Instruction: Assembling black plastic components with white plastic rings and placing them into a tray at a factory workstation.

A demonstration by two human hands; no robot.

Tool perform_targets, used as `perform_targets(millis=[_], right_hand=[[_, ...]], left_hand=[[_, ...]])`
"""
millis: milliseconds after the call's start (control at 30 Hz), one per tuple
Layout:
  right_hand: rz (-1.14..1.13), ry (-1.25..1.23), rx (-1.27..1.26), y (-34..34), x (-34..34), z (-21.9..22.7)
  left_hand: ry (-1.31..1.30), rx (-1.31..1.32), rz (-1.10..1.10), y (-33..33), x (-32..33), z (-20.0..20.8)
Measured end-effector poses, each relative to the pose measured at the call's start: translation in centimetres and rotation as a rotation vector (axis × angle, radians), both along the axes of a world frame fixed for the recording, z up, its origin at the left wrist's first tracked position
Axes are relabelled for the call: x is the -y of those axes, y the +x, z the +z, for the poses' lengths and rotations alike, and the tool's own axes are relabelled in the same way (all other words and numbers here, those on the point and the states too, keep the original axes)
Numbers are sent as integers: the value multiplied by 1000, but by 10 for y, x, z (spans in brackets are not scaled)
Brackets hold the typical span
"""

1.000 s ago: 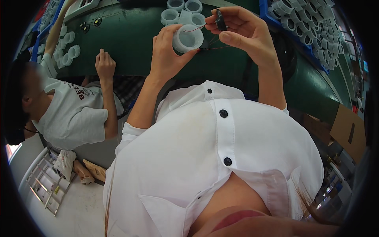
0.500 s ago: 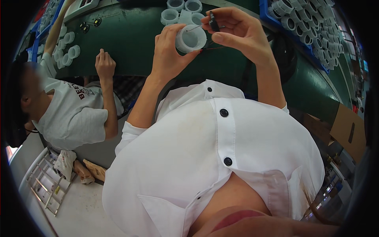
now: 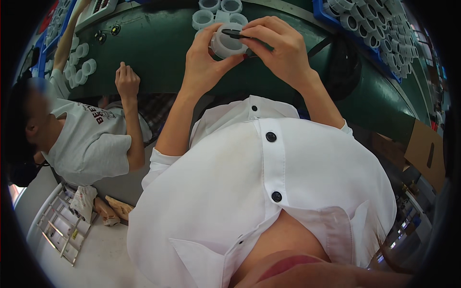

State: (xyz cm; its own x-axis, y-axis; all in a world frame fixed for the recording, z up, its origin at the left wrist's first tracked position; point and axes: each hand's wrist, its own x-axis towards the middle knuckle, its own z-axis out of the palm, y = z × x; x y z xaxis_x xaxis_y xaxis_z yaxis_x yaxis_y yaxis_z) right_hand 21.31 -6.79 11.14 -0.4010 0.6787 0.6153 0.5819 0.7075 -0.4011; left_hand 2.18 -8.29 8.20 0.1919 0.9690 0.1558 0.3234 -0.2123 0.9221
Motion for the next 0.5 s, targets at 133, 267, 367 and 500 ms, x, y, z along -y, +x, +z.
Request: perform_targets(millis=[133,267,367,500], right_hand=[[-4,61,27,-4,4,-2],[66,96,62,0,6,-2],[86,121,92,-2,6,2],[89,129,150,-1,4,-2]], left_hand=[[-255,353,-85,-1,1,-6],[-359,404,-88,-1,0,0],[-372,405,-84,-3,0,-1],[-295,398,-152,-6,0,-3]])
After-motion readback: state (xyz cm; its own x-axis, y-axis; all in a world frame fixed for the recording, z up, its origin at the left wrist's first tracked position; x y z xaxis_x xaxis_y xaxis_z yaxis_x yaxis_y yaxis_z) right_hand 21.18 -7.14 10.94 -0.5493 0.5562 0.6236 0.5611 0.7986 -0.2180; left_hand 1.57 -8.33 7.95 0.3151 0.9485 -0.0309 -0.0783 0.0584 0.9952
